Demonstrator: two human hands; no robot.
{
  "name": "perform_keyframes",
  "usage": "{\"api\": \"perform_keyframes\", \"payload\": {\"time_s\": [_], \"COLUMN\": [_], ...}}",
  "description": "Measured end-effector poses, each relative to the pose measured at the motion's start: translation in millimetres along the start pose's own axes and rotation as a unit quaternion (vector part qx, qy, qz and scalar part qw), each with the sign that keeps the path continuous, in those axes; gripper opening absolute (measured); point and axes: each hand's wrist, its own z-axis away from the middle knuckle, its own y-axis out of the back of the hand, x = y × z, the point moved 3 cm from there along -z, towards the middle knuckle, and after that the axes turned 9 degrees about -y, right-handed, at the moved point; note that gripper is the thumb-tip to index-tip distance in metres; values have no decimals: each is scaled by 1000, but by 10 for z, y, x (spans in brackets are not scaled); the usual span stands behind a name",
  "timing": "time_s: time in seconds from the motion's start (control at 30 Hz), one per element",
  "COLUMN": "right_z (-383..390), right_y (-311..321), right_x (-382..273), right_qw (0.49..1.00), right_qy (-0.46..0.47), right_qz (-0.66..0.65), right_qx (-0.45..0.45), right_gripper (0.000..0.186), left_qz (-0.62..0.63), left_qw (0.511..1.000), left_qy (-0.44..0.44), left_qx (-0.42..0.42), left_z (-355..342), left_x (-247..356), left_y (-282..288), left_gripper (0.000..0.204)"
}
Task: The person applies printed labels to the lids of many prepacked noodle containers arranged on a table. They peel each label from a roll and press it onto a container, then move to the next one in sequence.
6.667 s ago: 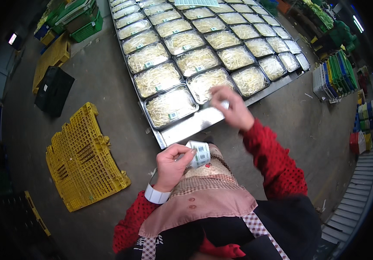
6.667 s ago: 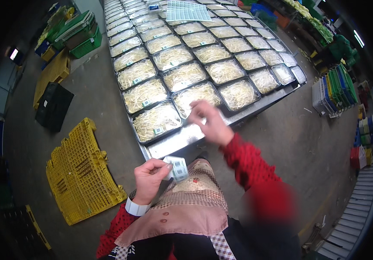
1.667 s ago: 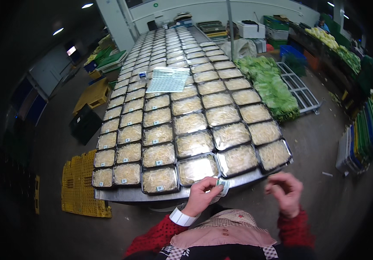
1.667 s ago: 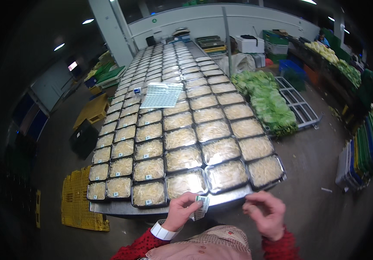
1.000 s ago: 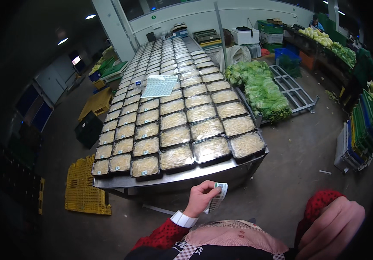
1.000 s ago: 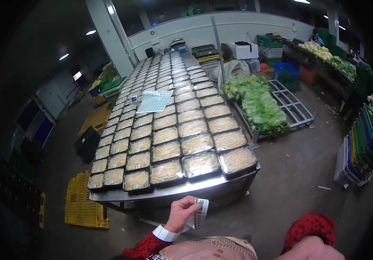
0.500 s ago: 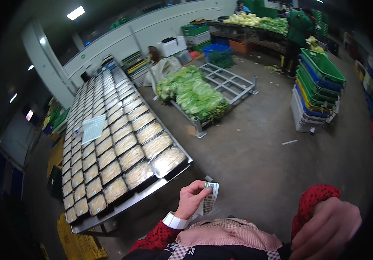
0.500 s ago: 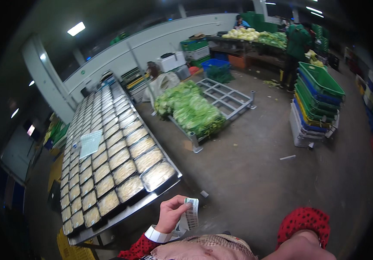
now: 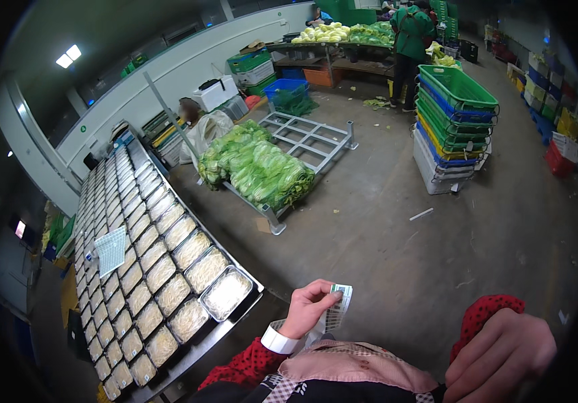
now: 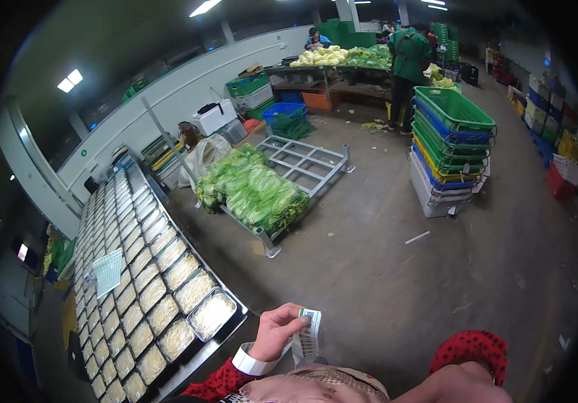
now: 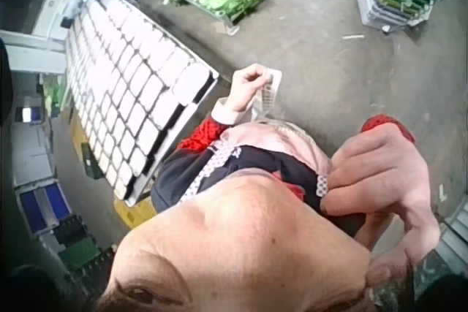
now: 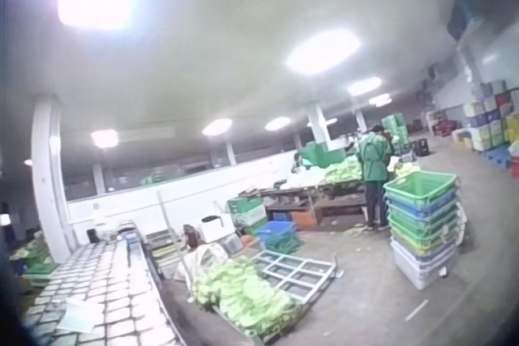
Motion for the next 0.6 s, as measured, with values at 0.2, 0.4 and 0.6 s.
{"api": "perform_keyframes", "payload": {"time_s": [0.2,0.4,0.6], "right_z": [-37,144,513], "right_y": [112,411,1052], "right_x": [297,268,27], "right_qw": [999,990,976], "right_qy": [-15,-72,-108], "right_qz": [28,92,141], "right_qx": [19,76,126], "right_gripper": [42,38,34], "left_qz": [10,22,0], "left_qw": [1000,997,991], "left_qy": [9,73,85], "left_qx": [3,-32,-106], "left_z": [-409,-837,-1503], "left_x": [-91,-424,-719], "left_y": [210,2,-737], "left_gripper": [5,4,4]}}
